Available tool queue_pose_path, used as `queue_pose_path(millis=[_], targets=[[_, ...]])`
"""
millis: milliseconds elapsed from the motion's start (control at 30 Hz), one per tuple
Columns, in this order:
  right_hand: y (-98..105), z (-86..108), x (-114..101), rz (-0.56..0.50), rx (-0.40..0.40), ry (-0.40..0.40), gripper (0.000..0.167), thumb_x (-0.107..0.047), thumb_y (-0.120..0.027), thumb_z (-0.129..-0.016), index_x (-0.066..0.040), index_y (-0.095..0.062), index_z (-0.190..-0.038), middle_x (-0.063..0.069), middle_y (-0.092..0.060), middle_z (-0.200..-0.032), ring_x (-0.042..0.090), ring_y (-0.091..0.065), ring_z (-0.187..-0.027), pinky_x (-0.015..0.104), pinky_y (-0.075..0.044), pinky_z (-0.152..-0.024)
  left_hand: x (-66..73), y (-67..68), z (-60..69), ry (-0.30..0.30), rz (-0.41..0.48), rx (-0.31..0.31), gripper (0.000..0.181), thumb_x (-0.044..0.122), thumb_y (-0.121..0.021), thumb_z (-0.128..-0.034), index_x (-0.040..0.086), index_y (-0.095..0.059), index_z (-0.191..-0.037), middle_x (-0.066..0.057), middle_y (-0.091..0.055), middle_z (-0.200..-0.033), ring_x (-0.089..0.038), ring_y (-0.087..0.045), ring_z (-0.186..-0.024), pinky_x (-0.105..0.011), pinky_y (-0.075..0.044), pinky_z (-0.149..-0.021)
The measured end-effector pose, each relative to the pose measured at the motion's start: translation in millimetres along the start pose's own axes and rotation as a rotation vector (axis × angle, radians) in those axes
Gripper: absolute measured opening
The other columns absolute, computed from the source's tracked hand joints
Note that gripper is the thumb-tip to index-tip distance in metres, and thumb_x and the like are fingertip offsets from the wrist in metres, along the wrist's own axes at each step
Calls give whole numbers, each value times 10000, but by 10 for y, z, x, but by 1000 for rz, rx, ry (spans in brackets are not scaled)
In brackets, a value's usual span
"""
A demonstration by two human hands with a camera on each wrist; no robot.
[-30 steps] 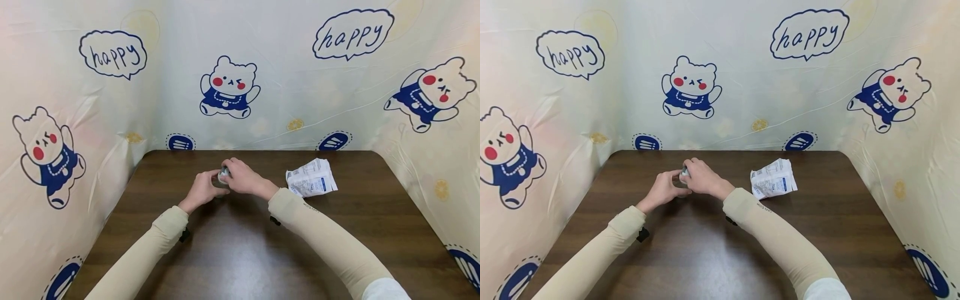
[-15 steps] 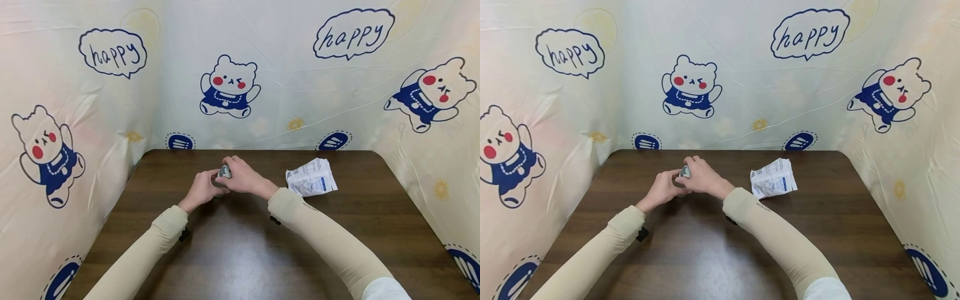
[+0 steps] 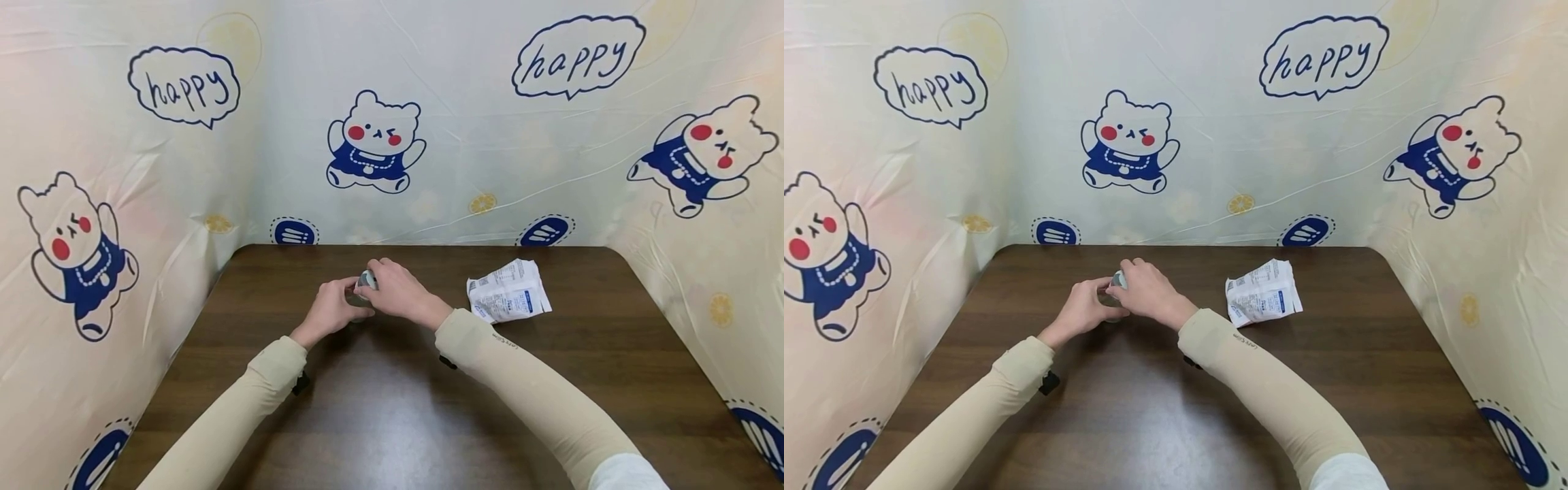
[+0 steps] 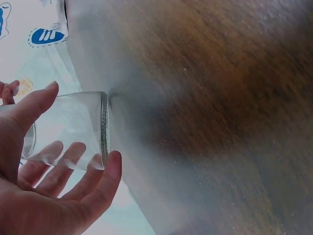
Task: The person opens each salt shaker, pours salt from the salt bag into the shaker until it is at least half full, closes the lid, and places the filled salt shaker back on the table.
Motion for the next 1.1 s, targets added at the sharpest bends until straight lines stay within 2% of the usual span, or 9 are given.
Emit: queue_pose_path(millis=[233, 333, 433, 500, 567, 667, 767, 833, 1100], targets=[[34, 17, -43, -11, -42, 100, 430, -205, -703, -1033, -29, -595, -1410, 133, -585, -1220, 219, -590, -996, 336, -541, -868, -15, 25, 10, -11, -13, 5, 572, 193, -956, -800, 56, -718, -1301, -93, -755, -1181, -274, -705, -1081, -488, -561, -956], [32, 30, -62, -23, -50, 115, 455, -170, -707, -1027, -23, -577, -1437, 152, -582, -1262, 241, -596, -1050, 356, -539, -915, -33, 25, 23, -14, -24, 8, 579, 193, -952, -805, 50, -712, -1312, -100, -751, -1199, -275, -705, -1095, -489, -560, -957], [11, 49, -64, -21, -41, 53, 561, -305, -694, -1040, -6, -512, -1480, 149, -581, -1285, 245, -592, -1062, 365, -540, -910, -39, 14, 31, -15, -29, 11, 591, 191, -946, -813, 44, -702, -1330, -104, -747, -1212, -274, -706, -1096, -486, -564, -950], [-8, 59, -56, -11, -23, -7, 628, -443, -658, -1043, 2, -501, -1458, 132, -592, -1240, 235, -593, -1019, 360, -544, -865, -35, 6, 32, -18, -34, 12, 596, 190, -947, -811, 46, -701, -1336, -100, -746, -1216, -266, -705, -1101, -480, -564, -951], [-24, 63, -43, 1, 8, -63, 680, -554, -625, -1029, 11, -519, -1393, 108, -599, -1145, 223, -589, -945, 350, -541, -794, -24, -1, 29, -24, -36, 13, 589, 185, -949, -808, 49, -708, -1328, -92, -747, -1216, -257, -702, -1101, -477, -564, -951], [-28, 51, -28, 22, 60, -95, 612, -590, -605, -1027, -12, -575, -1227, 66, -590, -975, 202, -592, -808, 327, -529, -679, -5, -5, 18, -31, -34, 14, 566, 184, -953, -802, 61, -723, -1304, -78, -749, -1214, -245, -697, -1095, -471, -564, -945], [-24, 33, -18, 30, 83, -81, 514, -537, -627, -1037, -34, -595, -1140, 43, -581, -902, 187, -589, -737, 309, -517, -629, 10, -4, 8, -28, -31, 19, 556, 184, -956, -798, 64, -728, -1291, -77, -750, -1208, -246, -703, -1069, -469, -569, -926], [-19, 27, -15, 24, 76, -63, 467, -491, -643, -1042, -37, -603, -1142, 41, -592, -921, 182, -593, -748, 306, -521, -648, 17, 0, 5, -24, -30, 21, 567, 180, -957, -796, 58, -723, -1297, -87, -748, -1212, -252, -704, -1066, -472, -570, -929], [29, 54, -12, -71, 24, -13, 425, -303, -700, -1034, -25, -600, -1339, 106, -633, -1184, 216, -604, -960, 353, -541, -851, 27, 0, 0, -26, -38, 6, 610, 189, -949, -806, 30, -694, -1337, -130, -735, -1238, -283, -696, -1096, -485, -565, -946]])
Point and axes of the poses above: each hand's wrist, its own z-axis away from the middle knuckle, its own y-axis out of the back of the hand, x = y × z, the point moved 2 cm from there along -z, towards the middle knuckle
